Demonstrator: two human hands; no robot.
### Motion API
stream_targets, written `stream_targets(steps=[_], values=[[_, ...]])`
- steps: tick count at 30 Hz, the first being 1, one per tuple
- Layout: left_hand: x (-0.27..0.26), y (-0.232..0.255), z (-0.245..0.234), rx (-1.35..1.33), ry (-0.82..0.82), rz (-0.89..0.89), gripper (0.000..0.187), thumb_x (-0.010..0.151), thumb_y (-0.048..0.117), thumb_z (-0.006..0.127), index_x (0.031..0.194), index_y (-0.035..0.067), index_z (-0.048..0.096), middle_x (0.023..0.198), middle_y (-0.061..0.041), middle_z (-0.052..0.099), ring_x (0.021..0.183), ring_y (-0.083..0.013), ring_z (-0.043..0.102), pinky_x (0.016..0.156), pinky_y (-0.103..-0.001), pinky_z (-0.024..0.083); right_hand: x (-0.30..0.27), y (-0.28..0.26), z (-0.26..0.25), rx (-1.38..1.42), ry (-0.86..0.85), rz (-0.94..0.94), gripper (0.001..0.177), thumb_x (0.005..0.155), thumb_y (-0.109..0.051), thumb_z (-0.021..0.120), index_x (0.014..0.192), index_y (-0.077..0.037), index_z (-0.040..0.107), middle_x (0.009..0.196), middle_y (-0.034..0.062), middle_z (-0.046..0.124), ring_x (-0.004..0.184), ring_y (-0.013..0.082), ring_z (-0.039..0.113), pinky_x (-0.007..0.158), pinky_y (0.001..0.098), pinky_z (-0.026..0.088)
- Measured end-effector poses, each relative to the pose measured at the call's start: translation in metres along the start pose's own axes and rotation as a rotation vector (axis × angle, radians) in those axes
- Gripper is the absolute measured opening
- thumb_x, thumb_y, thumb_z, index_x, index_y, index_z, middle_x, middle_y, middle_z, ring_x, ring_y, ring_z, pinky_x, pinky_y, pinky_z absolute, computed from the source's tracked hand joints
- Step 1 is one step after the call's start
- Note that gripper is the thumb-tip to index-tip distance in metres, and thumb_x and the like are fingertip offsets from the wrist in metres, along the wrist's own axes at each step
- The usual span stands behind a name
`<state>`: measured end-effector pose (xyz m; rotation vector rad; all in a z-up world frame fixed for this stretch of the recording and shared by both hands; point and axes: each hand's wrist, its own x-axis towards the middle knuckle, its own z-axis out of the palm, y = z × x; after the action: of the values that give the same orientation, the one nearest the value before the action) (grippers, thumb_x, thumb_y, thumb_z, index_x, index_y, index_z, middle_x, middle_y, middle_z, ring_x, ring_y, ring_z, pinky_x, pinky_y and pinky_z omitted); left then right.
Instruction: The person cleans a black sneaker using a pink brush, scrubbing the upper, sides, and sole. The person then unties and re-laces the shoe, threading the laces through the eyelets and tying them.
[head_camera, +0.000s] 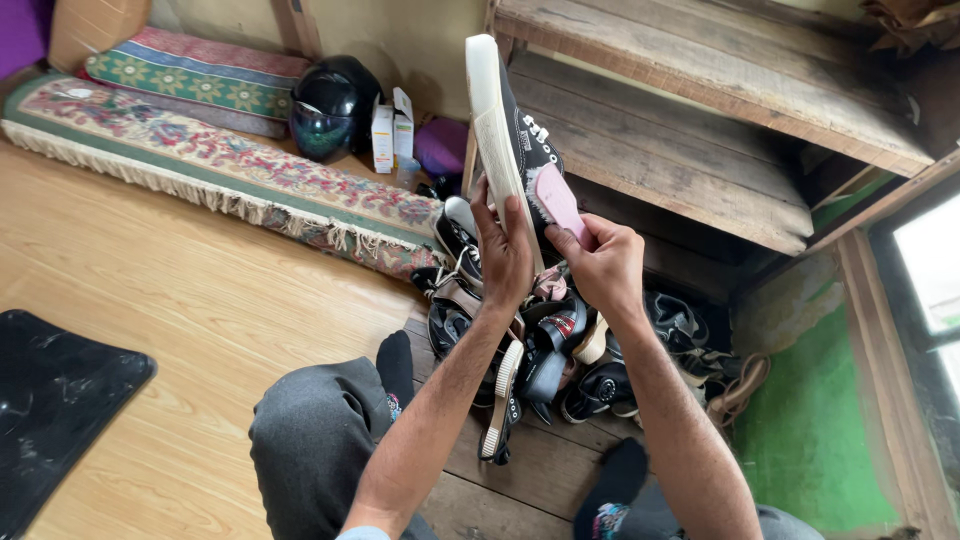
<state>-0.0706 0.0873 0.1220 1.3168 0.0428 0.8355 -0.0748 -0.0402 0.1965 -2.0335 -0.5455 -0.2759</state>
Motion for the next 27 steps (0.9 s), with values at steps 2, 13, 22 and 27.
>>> stream_targets(steps=[2,13,22,27], values=[[0.005,0.0,-0.005,-0.003,0.021,0.085,0.07,0.109,0.055,0.036,0.159,0.008,0.02,0.141,-0.02,0.05,0.125,-0.0257,0.058,0.102,-0.039,0.052,0.004,0.0,0.003,-0.016,-0.021,-0.009,0.025,0.094,-0.025,0.081,0.089,-0.001,0.077,0.058,-0.0068,0.051,0.055,0.0015,0.04,0.046,0.0244,0.034],[0.037,0.004,-0.059,0.093,0.037,-0.184,0.075,0.103,0.065,0.033,0.152,0.009,0.038,0.131,-0.013,0.059,0.119,-0.0233,0.059,0.1,-0.036,0.049,0.032,0.013,0.04,0.63,-0.158,0.117,0.019,0.097,-0.023,0.075,0.098,-0.004,0.078,0.067,-0.0089,0.059,0.054,0.0005,0.046,0.049,0.0207,0.037],[0.071,0.038,-0.106,-0.561,0.027,-0.599,0.078,0.1,0.067,0.028,0.151,0.01,0.042,0.149,-0.019,0.055,0.132,-0.0354,0.057,0.104,-0.049,0.053,0.051,0.003,0.058,0.618,-0.269,-0.002,0.028,0.106,-0.033,0.062,0.098,-0.007,0.068,0.065,-0.0093,0.049,0.054,0.0,0.04,0.047,0.0194,0.032],[0.074,0.043,-0.124,-0.562,0.15,-0.731,0.081,0.097,0.071,0.016,0.151,0.017,0.041,0.138,-0.016,0.058,0.126,-0.0323,0.059,0.103,-0.057,0.053,0.04,-0.002,0.085,0.43,-0.37,-0.141,0.036,0.103,-0.041,0.058,0.096,-0.009,0.072,0.066,-0.0071,0.054,0.053,0.0031,0.04,0.046,0.0217,0.031]])
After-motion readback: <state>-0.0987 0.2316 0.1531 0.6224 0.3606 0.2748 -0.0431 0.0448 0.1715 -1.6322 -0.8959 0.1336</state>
